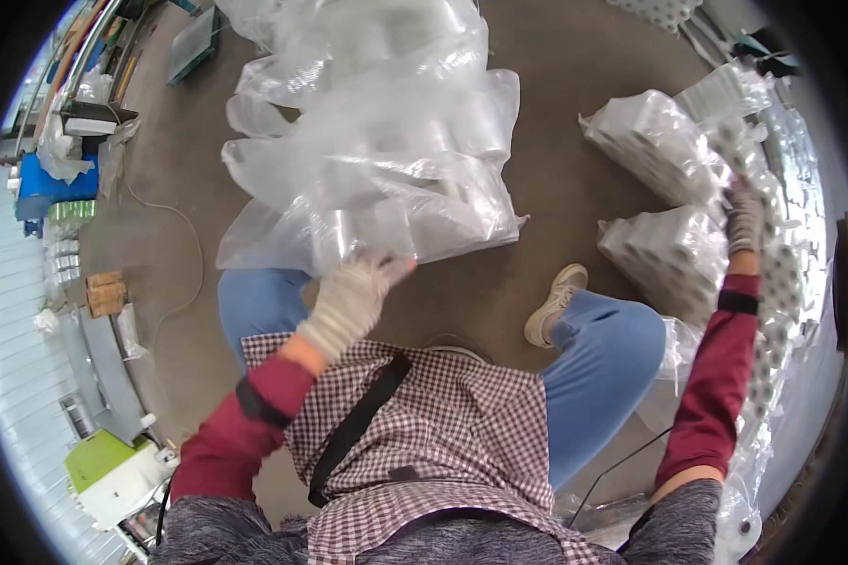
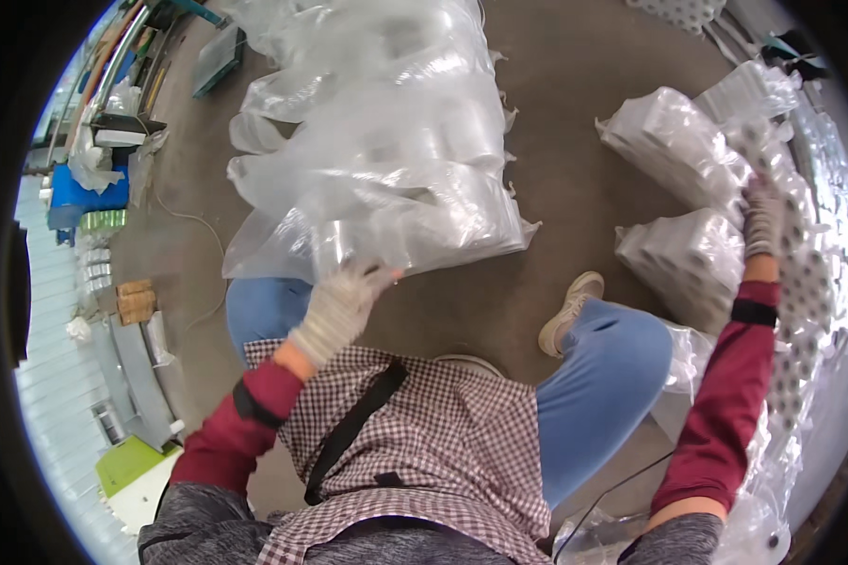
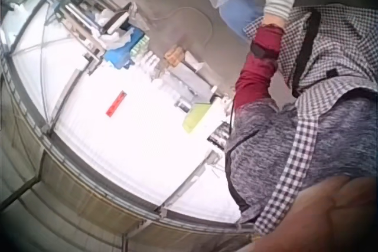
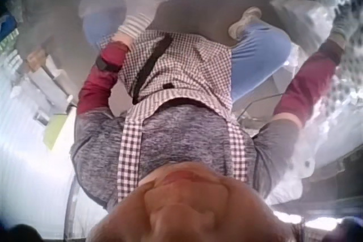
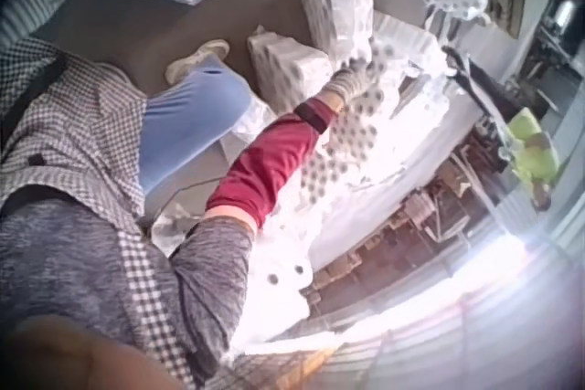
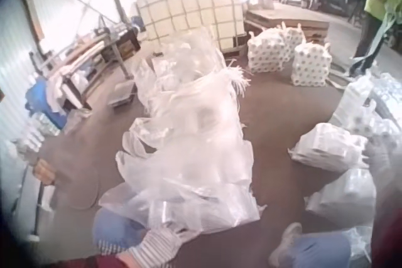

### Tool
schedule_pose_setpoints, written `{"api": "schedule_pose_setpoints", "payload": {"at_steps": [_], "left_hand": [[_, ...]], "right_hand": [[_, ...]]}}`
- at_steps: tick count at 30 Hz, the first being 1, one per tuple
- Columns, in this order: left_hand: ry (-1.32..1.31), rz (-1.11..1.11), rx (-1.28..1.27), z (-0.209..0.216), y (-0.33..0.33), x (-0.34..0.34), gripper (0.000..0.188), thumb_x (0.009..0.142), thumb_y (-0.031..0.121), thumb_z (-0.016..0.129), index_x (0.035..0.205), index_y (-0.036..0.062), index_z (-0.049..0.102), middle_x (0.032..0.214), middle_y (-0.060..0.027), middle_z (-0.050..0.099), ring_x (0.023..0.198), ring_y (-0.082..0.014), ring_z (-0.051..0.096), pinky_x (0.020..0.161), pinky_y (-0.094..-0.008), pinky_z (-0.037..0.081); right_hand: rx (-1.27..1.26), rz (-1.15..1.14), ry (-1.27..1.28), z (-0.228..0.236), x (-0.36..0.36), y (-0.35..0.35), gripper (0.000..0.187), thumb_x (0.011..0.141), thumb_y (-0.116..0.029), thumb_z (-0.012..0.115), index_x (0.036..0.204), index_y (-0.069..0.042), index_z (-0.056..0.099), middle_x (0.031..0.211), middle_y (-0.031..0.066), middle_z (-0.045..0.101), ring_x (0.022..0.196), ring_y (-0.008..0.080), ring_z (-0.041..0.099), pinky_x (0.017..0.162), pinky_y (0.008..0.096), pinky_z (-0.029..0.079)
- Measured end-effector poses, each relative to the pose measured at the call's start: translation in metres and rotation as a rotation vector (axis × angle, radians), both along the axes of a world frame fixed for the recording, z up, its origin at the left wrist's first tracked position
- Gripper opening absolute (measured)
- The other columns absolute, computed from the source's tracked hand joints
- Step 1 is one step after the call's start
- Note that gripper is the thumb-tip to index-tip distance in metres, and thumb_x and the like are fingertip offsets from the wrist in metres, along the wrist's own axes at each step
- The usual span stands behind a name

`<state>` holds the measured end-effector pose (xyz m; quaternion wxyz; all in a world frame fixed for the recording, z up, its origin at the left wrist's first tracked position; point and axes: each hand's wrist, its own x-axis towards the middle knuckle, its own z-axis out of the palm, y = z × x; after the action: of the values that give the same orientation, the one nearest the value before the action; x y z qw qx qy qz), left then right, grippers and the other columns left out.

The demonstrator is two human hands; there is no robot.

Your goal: The recorder is using plastic strapping and a tensioning tool to bundle and secure stacks of white manufactured parts.

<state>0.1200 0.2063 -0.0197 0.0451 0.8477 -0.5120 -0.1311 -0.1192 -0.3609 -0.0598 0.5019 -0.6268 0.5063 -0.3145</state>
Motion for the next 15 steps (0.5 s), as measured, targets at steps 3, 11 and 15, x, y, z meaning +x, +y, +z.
{"api": "schedule_pose_setpoints", "payload": {"at_steps": [3,11,15], "left_hand": [[-0.083,-0.041,-0.056,-0.055,-0.007,0.031,0.030,0.079,0.012,0.053,0.108,0.0172,0.060,0.105,-0.0080,0.057,0.093,-0.0275,0.056,0.075,-0.0368,0.049],[-0.069,-0.339,-0.144,-0.069,0.007,0.023,0.013,0.080,0.021,0.056,0.089,0.0148,0.064,0.098,-0.0069,0.059,0.094,-0.0268,0.056,0.077,-0.0360,0.048],[0.097,-0.322,-0.726,-0.021,-0.004,-0.024,0.008,0.072,0.015,0.066,0.079,0.0132,0.063,0.083,-0.0023,0.063,0.086,-0.0235,0.059,0.081,-0.0373,0.047]], "right_hand": [[0.056,0.276,-0.063,0.049,0.028,0.105,0.032,0.085,-0.025,0.061,0.112,-0.007,0.058,0.099,0.0016,0.060,0.082,0.0136,0.059,0.070,0.0286,0.047],[-0.052,0.245,0.028,0.156,-0.062,0.325,0.033,0.091,-0.030,0.052,0.100,-0.001,0.062,0.092,0.0066,0.063,0.071,0.0122,0.058,0.068,0.0261,0.049],[0.222,-0.125,-0.080,0.052,-0.160,0.352,0.024,0.086,-0.029,0.061,0.090,-0.006,0.065,0.080,0.0045,0.064,0.063,0.0107,0.057,0.057,0.0254,0.048]]}}
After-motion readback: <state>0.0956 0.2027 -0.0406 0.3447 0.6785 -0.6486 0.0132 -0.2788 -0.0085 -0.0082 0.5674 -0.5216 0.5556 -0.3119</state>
